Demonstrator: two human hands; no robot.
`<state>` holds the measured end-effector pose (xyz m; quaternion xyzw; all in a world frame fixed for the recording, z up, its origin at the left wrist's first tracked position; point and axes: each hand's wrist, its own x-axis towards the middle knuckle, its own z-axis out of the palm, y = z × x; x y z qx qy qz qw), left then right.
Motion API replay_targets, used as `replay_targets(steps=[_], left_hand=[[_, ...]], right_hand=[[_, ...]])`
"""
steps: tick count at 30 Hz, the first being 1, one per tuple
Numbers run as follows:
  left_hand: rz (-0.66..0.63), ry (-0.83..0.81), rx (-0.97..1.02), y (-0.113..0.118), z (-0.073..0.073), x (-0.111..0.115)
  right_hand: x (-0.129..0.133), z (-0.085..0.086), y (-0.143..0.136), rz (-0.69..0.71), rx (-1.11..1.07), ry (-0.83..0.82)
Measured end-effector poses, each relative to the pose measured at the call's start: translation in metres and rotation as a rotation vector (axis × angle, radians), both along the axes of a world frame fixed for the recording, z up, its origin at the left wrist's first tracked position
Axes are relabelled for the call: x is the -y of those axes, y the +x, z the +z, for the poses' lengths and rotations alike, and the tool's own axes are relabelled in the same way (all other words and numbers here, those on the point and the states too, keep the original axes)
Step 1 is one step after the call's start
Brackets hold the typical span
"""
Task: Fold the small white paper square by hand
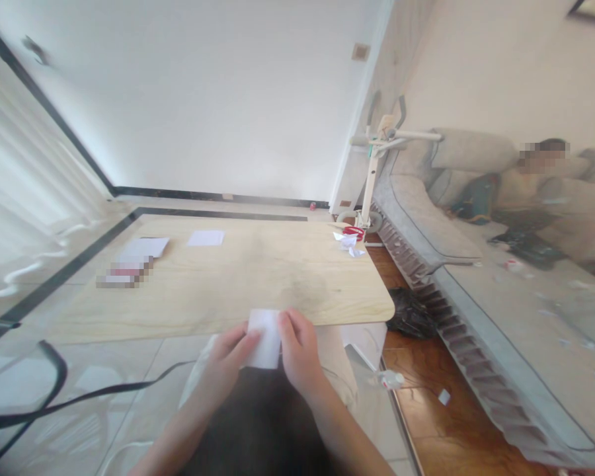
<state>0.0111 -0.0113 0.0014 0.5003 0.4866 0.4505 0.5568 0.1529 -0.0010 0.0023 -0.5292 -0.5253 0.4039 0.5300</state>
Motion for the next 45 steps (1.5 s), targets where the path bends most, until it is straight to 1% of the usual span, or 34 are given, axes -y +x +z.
replay_targets(steps=[5, 7, 9, 12, 16, 22, 27, 30, 33, 38, 42, 45], left_hand=[[0.161, 0.021, 0.071, -0.001, -0.003, -0.002], [0.185, 0.038, 0.071, -0.002, -0.003, -0.004], [0.178, 0.041, 0.068, -0.002, -0.001, -0.006], [0.155, 0.026, 0.09, -0.004, 0.0, -0.008], [0.153, 0.056, 0.094, -0.005, 0.0, -0.009], [0.205, 0.085, 0.046, -0.003, 0.001, -0.009], [0.186, 0.03, 0.091, -0.003, -0.003, -0.01], [0.173, 0.011, 0.105, -0.002, -0.007, -0.009], [0.188, 0.065, 0.069, 0.0, -0.01, -0.008], [0.201, 0.098, 0.034, -0.001, -0.015, -0.009], [0.221, 0.131, 0.013, -0.003, -0.013, -0.008], [0.217, 0.114, 0.015, -0.005, -0.01, -0.007]], right_hand=[[0.007, -0.005, -0.005, 0.16, 0.031, -0.007], [0.01, -0.008, -0.007, 0.209, 0.048, -0.016], [0.01, -0.008, -0.008, 0.232, 0.06, -0.031], [0.01, -0.004, -0.006, 0.213, 0.106, -0.025], [0.009, -0.001, -0.004, 0.207, 0.166, -0.004], [0.008, 0.0, -0.004, 0.211, 0.142, -0.016], [0.012, 0.0, -0.002, 0.227, 0.211, -0.022], [0.014, -0.001, -0.001, 0.187, 0.232, -0.04], [0.016, -0.002, 0.0, 0.17, 0.222, -0.05], [0.019, -0.004, -0.001, 0.17, 0.16, -0.004], [0.022, -0.007, -0.003, 0.195, 0.191, 0.012], [0.023, -0.009, -0.005, 0.195, 0.207, 0.022]])
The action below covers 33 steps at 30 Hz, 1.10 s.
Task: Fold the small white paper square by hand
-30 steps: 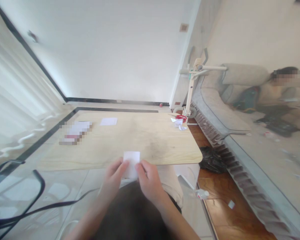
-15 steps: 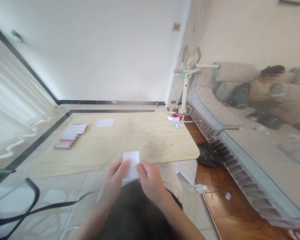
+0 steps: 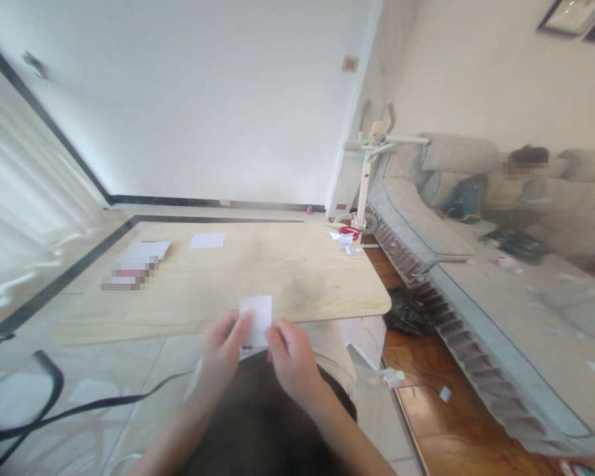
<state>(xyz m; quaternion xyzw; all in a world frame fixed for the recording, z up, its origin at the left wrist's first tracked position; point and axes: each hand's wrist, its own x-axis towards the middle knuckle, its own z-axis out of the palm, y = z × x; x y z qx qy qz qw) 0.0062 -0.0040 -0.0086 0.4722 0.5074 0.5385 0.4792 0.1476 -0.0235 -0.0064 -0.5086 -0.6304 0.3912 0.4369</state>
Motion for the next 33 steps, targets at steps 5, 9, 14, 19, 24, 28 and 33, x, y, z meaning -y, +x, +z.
replay_targets(steps=[5, 9, 14, 19, 24, 28, 33], left_hand=[[-0.007, -0.047, 0.088, -0.002, -0.001, 0.0], [-0.021, -0.12, 0.221, 0.0, -0.004, -0.002], [-0.01, -0.195, 0.308, 0.003, -0.005, -0.002], [-0.039, -0.037, 0.091, 0.002, 0.003, 0.002], [-0.092, -0.051, 0.055, 0.003, 0.012, 0.005], [-0.057, -0.082, 0.068, 0.003, 0.014, 0.006], [-0.073, -0.148, 0.168, 0.003, 0.008, 0.006]], right_hand=[[0.0, -0.002, -0.003, 0.008, -0.011, -0.003], [0.0, -0.004, -0.002, 0.023, -0.056, -0.012], [-0.004, -0.003, 0.001, 0.006, -0.133, -0.028], [-0.011, 0.003, 0.0, -0.111, -0.164, 0.032], [-0.01, 0.005, -0.002, -0.155, -0.109, 0.038], [-0.007, 0.0, -0.005, -0.136, -0.137, 0.02], [-0.008, -0.003, -0.008, -0.166, -0.237, -0.046]])
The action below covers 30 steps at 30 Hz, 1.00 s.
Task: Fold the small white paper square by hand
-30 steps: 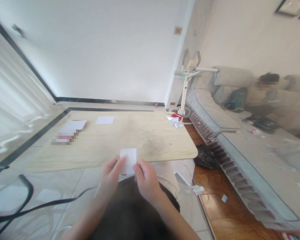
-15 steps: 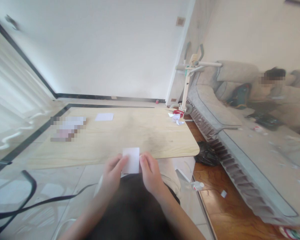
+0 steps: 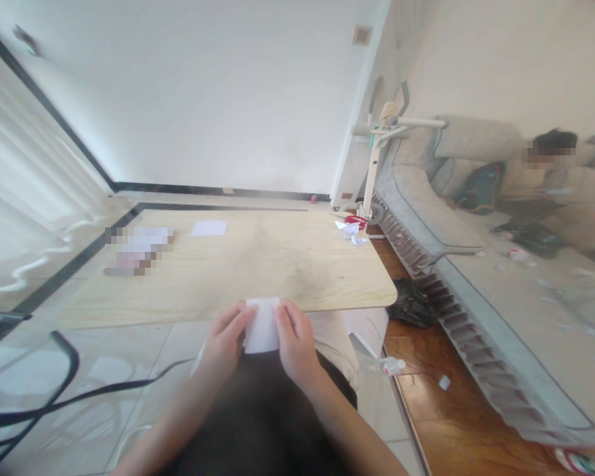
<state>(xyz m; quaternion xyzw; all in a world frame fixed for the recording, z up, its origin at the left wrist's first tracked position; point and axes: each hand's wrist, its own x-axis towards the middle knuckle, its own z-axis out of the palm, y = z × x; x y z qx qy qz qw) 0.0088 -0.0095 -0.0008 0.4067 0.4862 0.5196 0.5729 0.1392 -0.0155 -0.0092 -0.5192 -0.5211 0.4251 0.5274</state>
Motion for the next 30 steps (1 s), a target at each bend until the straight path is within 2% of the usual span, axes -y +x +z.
replay_targets(steps=[4, 8, 14, 19, 24, 27, 30], left_hand=[[-0.019, 0.025, -0.041, 0.001, -0.002, 0.002], [-0.039, 0.06, -0.112, 0.002, 0.002, 0.003], [-0.009, 0.028, -0.11, 0.001, 0.009, 0.004], [-0.001, -0.076, 0.004, -0.004, -0.001, 0.003], [0.003, -0.055, 0.028, -0.006, -0.012, -0.002], [0.019, 0.04, -0.113, -0.007, -0.01, -0.004], [0.16, 0.338, -0.431, -0.013, -0.007, -0.004]], right_hand=[[-0.002, 0.004, 0.001, -0.038, -0.032, 0.002], [-0.001, 0.006, 0.003, -0.051, -0.13, 0.004], [0.002, 0.002, 0.003, 0.024, -0.279, -0.048], [0.0, -0.004, 0.003, 0.111, -0.453, -0.16], [-0.004, -0.004, 0.001, 0.155, -0.595, -0.234], [-0.005, -0.003, 0.002, 0.134, -0.575, -0.206], [-0.006, -0.002, 0.006, -0.003, -0.438, -0.143]])
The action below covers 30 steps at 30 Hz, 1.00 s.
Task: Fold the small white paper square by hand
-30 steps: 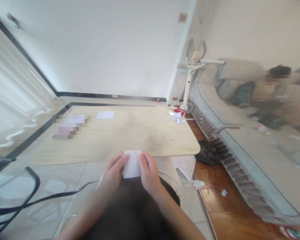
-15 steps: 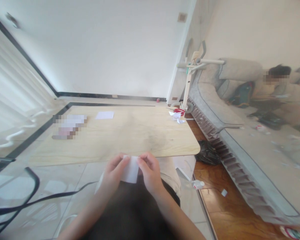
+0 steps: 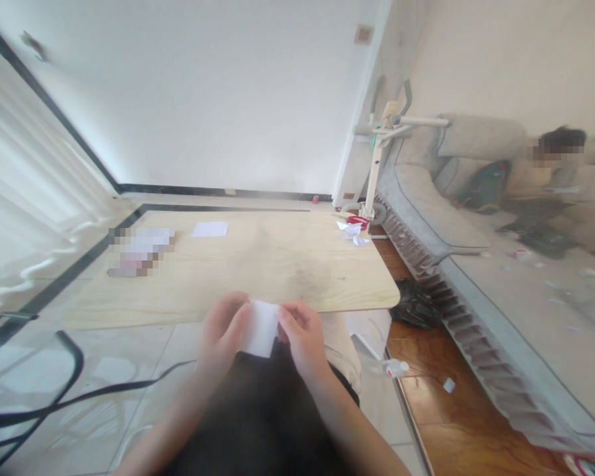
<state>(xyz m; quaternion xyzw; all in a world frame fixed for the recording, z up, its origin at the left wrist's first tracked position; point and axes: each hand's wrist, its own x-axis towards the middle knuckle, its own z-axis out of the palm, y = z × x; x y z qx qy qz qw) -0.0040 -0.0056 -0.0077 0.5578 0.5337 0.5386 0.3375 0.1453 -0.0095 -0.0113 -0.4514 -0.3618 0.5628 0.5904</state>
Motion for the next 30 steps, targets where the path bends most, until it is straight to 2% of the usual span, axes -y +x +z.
replay_targets(steps=[2, 4, 8, 11, 13, 15, 18, 20, 22, 26, 30], left_hand=[[0.012, 0.247, -0.234, -0.004, 0.001, 0.002], [-0.037, 0.416, -0.426, -0.005, 0.002, 0.004], [-0.098, 0.505, -0.577, -0.001, 0.005, 0.008], [-0.191, 0.468, -0.547, 0.0, 0.004, 0.006], [-0.24, 0.38, -0.464, -0.001, 0.001, 0.005], [-0.242, 0.242, -0.376, -0.003, -0.001, 0.004], [-0.195, 0.079, -0.323, -0.007, -0.001, 0.005], [-0.182, 0.059, -0.316, -0.007, -0.001, 0.005], [-0.21, 0.084, -0.317, -0.006, -0.002, 0.005], [-0.29, 0.137, -0.34, -0.005, -0.003, 0.007], [-0.258, 0.03, -0.29, -0.006, 0.002, 0.008]], right_hand=[[0.0, 0.002, 0.002, -0.086, 0.105, 0.019], [0.001, 0.005, 0.003, -0.123, 0.174, 0.041], [0.005, 0.012, 0.001, -0.125, 0.226, 0.068], [0.007, 0.016, -0.002, -0.111, 0.259, 0.092], [0.007, 0.017, -0.001, -0.077, 0.26, 0.11], [0.007, 0.015, 0.001, -0.065, 0.264, 0.134], [0.008, 0.012, 0.004, -0.152, 0.381, 0.229], [0.008, 0.01, 0.005, -0.197, 0.51, 0.321], [0.009, 0.009, 0.004, -0.167, 0.602, 0.38], [0.01, 0.009, 0.003, -0.063, 0.597, 0.31], [0.01, 0.009, 0.004, -0.071, 0.503, 0.216]])
